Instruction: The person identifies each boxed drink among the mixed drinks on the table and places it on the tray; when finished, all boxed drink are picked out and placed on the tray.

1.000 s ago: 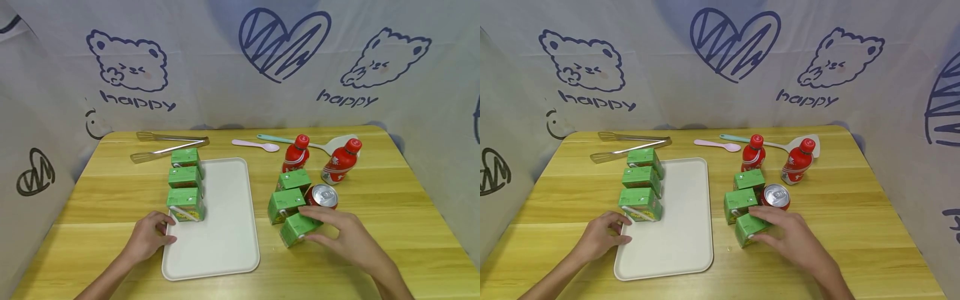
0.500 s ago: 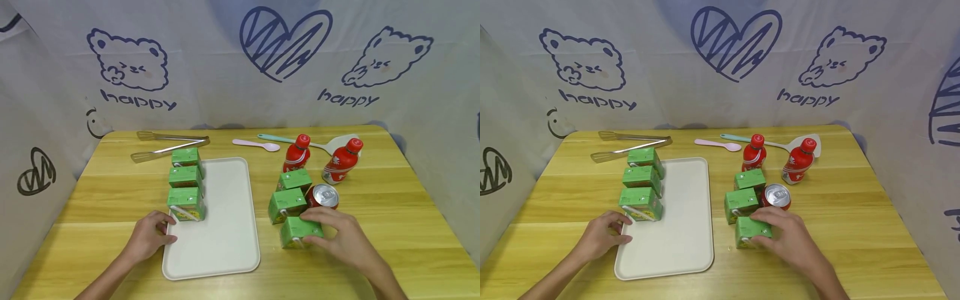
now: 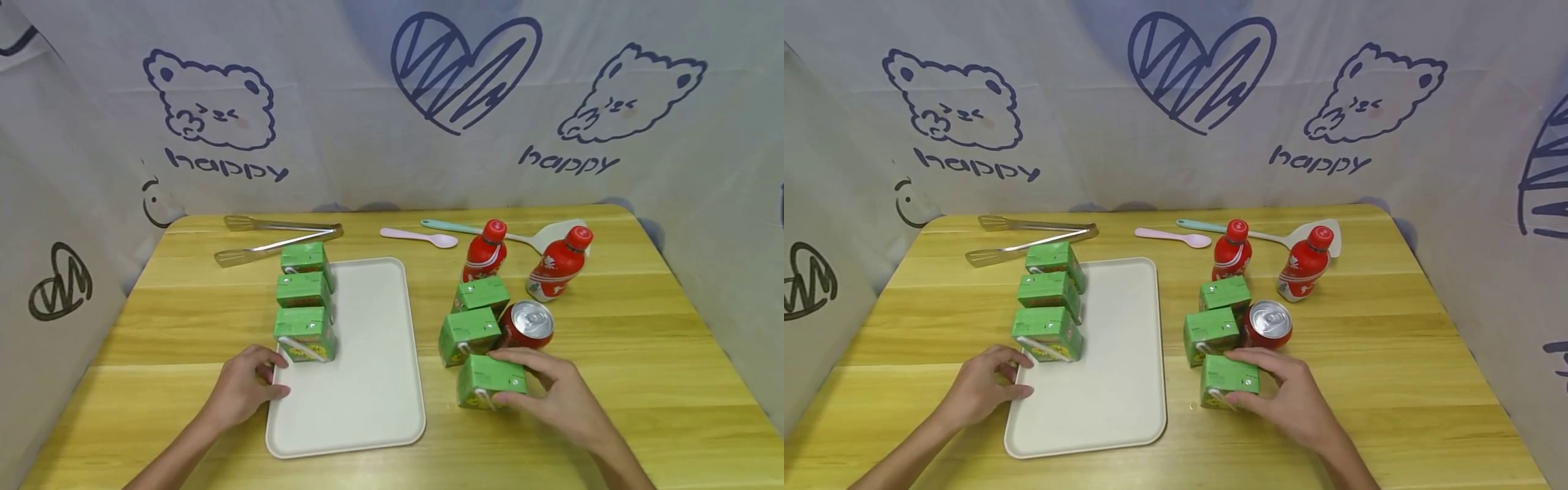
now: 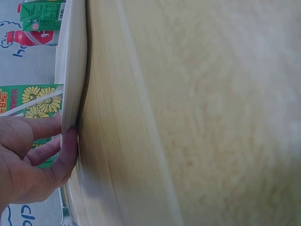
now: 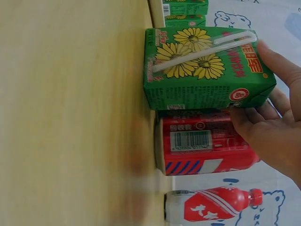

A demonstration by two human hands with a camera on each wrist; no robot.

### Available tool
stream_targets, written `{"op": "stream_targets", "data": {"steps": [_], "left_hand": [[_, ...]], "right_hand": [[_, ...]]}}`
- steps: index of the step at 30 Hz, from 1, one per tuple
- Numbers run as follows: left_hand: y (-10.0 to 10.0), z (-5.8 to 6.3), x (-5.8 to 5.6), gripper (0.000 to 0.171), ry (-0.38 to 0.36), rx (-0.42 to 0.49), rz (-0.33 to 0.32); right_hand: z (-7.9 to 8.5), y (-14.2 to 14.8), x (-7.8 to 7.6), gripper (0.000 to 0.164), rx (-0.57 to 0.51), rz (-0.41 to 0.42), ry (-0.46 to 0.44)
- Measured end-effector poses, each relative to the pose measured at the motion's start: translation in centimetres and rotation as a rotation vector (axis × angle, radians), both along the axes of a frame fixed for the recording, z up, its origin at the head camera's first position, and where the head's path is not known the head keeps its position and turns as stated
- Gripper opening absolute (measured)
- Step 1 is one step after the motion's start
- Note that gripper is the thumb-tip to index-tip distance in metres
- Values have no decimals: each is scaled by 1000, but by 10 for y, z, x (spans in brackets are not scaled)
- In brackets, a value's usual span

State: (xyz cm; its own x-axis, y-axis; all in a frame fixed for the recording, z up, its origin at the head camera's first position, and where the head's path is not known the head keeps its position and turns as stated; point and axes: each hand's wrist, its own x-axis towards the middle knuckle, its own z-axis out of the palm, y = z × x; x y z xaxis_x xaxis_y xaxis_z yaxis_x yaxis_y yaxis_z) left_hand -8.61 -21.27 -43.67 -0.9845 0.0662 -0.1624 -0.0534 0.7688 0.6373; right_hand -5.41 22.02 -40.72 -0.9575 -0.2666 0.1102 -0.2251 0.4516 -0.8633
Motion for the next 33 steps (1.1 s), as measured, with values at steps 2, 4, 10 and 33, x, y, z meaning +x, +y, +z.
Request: {"op": "stream_targets", "data": {"steps": [2,4,10,33], "left_hand": [[0,-1,0,32,-5,-2,3],[0,-1,0,32,-10,-2,7],[1,-2,0,32,-6,1,8],[0,0,0,31,10,12,-2]], "right_hand": [[-1,0,0,43,-3,-13,-23],[-1,0,-1,42,-5,-24,-37],[-1,-3,-2,42,-11,-30,-17],[27,-49,-17,42,-134,156,102]]}}
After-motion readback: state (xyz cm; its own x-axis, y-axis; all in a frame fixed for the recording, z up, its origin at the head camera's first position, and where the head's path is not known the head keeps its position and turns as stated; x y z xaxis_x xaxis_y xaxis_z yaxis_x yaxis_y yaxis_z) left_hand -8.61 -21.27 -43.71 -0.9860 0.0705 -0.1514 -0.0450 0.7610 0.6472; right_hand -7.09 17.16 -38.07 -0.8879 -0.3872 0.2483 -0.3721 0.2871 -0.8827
